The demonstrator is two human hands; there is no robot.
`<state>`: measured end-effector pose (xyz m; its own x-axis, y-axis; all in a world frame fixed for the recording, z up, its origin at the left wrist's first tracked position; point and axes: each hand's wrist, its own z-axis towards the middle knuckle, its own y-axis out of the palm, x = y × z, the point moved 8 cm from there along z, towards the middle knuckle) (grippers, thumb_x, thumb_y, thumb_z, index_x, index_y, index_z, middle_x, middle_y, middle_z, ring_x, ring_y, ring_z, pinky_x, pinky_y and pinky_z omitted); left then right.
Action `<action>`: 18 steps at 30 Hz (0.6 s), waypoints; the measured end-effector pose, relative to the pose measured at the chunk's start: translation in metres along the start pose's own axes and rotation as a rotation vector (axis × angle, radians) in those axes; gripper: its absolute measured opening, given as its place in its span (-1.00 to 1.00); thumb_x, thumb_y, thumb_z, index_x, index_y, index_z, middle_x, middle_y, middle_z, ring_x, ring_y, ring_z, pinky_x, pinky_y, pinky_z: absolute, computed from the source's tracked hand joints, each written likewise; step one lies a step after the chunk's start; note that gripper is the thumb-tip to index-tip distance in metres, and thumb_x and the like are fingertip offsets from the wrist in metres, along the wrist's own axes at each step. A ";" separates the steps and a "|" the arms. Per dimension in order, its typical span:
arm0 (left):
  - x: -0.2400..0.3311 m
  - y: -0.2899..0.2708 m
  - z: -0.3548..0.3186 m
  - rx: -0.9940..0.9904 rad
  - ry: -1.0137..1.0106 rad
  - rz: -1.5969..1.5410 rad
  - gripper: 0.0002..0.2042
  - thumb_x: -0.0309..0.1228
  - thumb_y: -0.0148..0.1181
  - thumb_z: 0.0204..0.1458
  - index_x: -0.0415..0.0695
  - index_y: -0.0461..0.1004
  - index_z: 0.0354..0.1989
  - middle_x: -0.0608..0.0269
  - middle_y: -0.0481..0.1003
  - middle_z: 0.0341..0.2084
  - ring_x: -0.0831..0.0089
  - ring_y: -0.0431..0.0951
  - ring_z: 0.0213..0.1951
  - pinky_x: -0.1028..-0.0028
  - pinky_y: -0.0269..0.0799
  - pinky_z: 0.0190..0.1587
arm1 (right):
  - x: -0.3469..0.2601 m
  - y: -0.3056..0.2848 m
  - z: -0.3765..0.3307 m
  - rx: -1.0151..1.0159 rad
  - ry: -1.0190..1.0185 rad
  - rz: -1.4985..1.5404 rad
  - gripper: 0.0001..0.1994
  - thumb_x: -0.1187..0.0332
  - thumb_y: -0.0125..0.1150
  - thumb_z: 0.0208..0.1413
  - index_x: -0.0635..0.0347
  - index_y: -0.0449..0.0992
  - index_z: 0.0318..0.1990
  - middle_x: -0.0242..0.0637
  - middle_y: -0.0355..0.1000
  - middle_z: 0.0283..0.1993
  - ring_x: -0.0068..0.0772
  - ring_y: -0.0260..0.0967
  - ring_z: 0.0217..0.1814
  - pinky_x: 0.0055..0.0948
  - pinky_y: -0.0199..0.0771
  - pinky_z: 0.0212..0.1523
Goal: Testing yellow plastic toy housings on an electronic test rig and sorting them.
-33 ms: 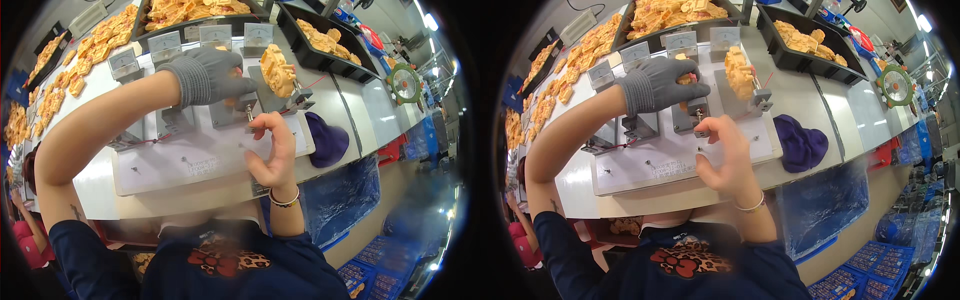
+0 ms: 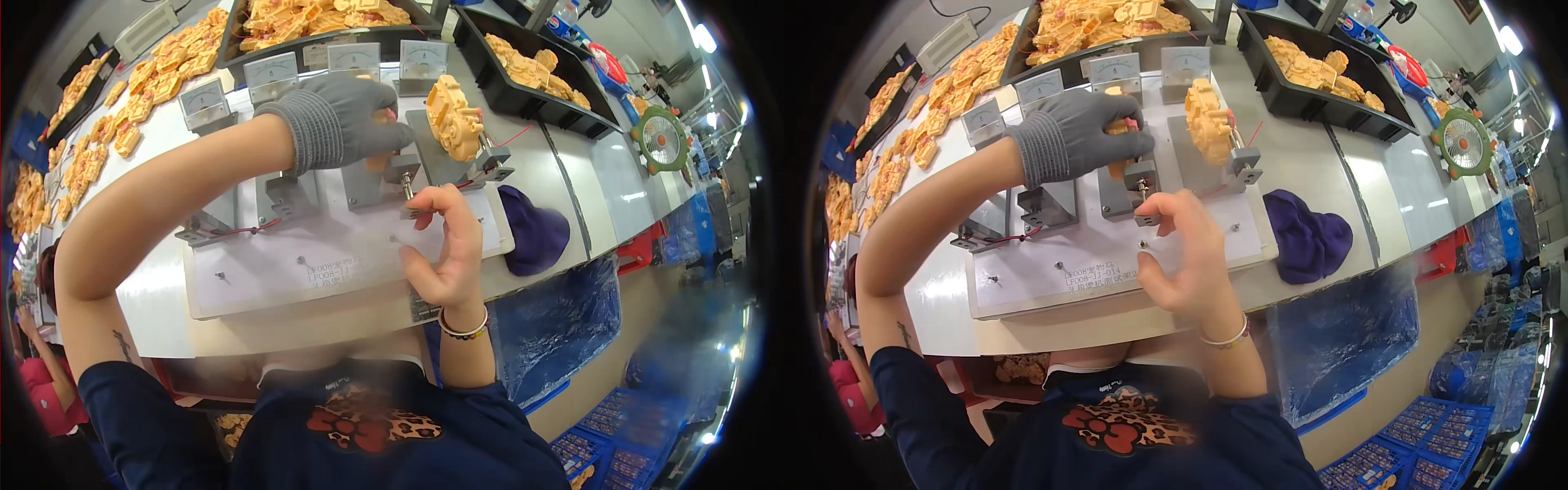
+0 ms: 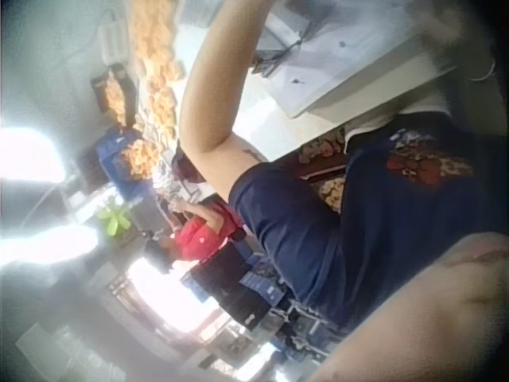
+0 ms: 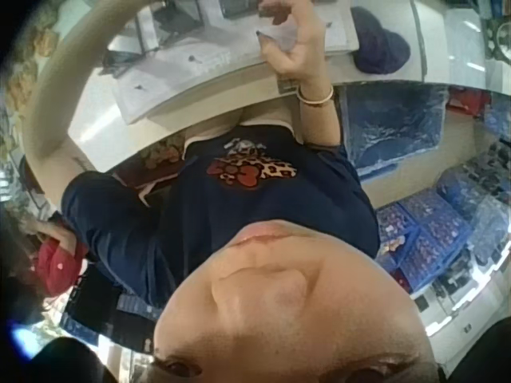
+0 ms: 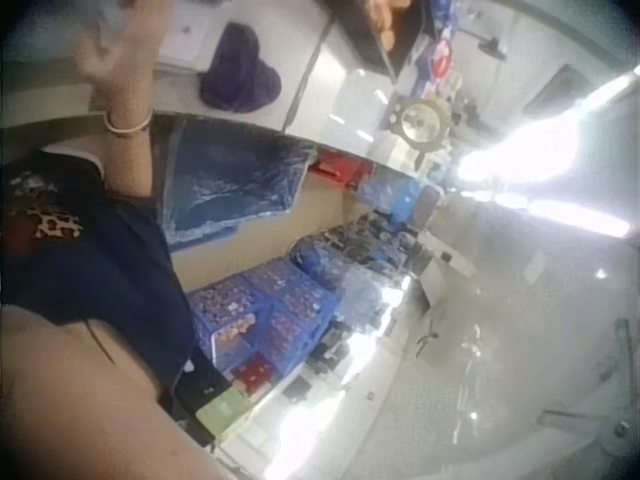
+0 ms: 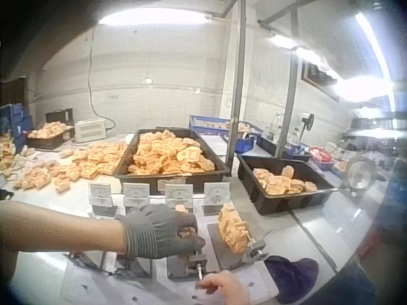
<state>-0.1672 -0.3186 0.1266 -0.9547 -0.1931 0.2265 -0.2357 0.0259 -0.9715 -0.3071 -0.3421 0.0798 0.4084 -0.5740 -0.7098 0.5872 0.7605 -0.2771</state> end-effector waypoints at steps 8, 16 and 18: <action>-0.060 -0.081 -0.215 0.483 0.100 -0.779 -0.79 -0.36 0.10 0.04 -0.26 0.46 -0.25 0.13 0.52 -0.41 0.50 0.49 -0.46 0.54 0.42 -0.42 | 0.008 0.000 -0.002 0.061 0.081 0.077 -0.57 0.47 0.19 -0.28 0.27 0.39 -0.11 -0.26 0.36 -0.26 -0.43 0.23 -0.38 -0.48 0.29 -0.31; -0.061 0.190 -0.524 -0.180 -1.025 -1.247 -0.84 -0.35 0.26 -0.14 -0.14 0.46 -0.44 0.34 0.46 -0.47 0.56 0.41 -0.36 0.51 0.32 -0.27 | 0.023 -0.008 -0.005 0.158 0.229 0.126 -0.29 0.48 0.22 -0.17 0.37 0.10 0.22 -0.16 0.35 -0.09 -0.41 0.32 -0.16 -0.54 0.33 -0.20; -0.043 0.287 -0.633 0.090 -1.354 -1.400 -0.82 -0.29 0.19 -0.05 -0.12 0.41 -0.39 0.41 0.38 -0.47 0.58 0.38 -0.40 0.55 0.31 -0.30 | 0.024 -0.005 -0.006 0.105 0.193 0.069 -0.35 0.54 0.12 -0.09 0.33 0.07 0.24 -0.11 0.34 -0.08 -0.32 0.31 -0.06 -0.38 0.33 -0.09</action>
<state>-0.3088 0.3176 -0.1172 0.6269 -0.5360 0.5655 -0.5316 -0.8248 -0.1924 -0.3041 -0.3577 0.0606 0.3145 -0.4450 -0.8385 0.6359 0.7545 -0.1620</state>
